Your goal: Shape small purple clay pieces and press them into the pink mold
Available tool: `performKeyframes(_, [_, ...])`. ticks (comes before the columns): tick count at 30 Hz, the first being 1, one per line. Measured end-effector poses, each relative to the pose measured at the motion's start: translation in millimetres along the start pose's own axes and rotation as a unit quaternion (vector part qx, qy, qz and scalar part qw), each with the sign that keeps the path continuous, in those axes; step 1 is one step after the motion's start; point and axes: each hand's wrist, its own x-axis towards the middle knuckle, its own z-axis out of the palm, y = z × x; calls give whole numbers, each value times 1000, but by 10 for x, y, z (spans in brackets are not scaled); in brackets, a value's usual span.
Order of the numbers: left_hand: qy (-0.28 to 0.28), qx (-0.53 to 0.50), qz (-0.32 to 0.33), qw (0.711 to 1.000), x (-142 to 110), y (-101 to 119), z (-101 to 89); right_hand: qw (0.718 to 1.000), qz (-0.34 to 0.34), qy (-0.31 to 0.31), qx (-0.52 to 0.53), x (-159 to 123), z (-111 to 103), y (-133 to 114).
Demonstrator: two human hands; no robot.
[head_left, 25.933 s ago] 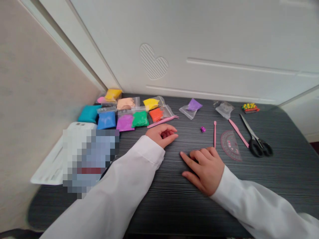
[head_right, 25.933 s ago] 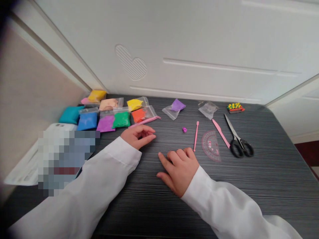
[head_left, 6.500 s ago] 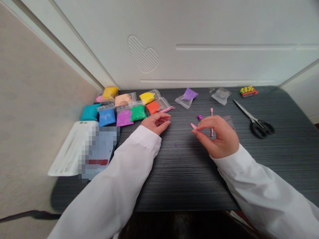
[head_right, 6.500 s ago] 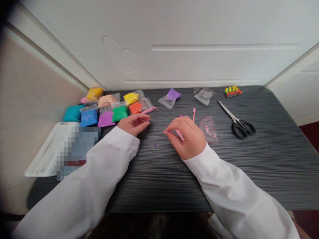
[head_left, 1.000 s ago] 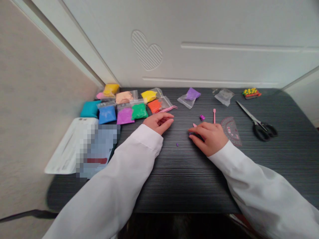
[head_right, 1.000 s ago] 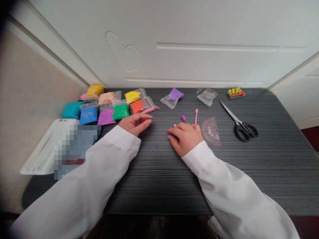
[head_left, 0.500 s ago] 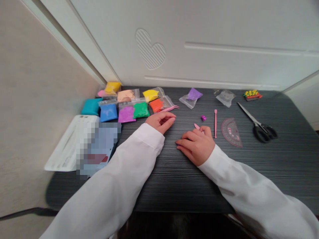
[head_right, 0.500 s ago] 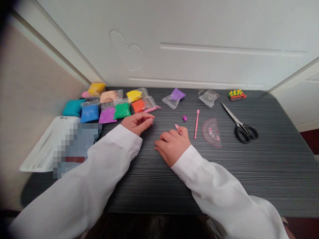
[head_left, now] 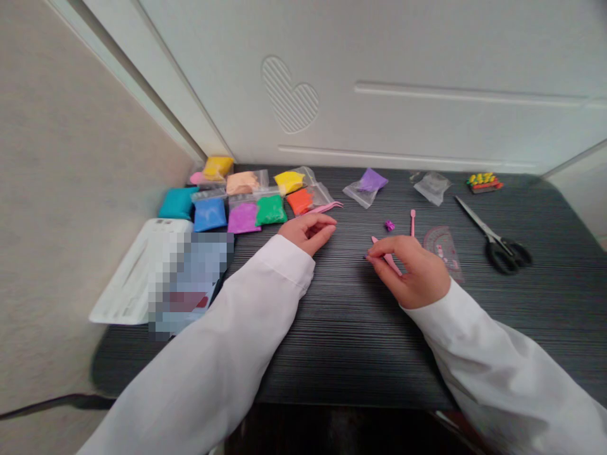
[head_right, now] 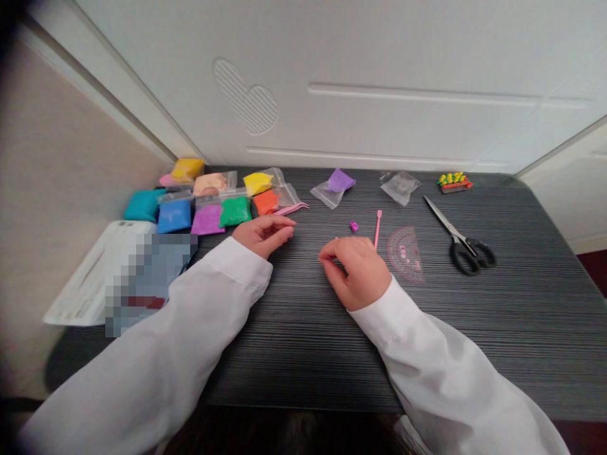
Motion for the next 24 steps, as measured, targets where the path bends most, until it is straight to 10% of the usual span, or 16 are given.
performKeyframes(13, [-11,-67,-23,997,20,-89,0,996,57,68,10,28,-88,42])
performKeyframes(24, [1,-78,-64,995,-3,11,-9,999,43,10,24,18,-60,88])
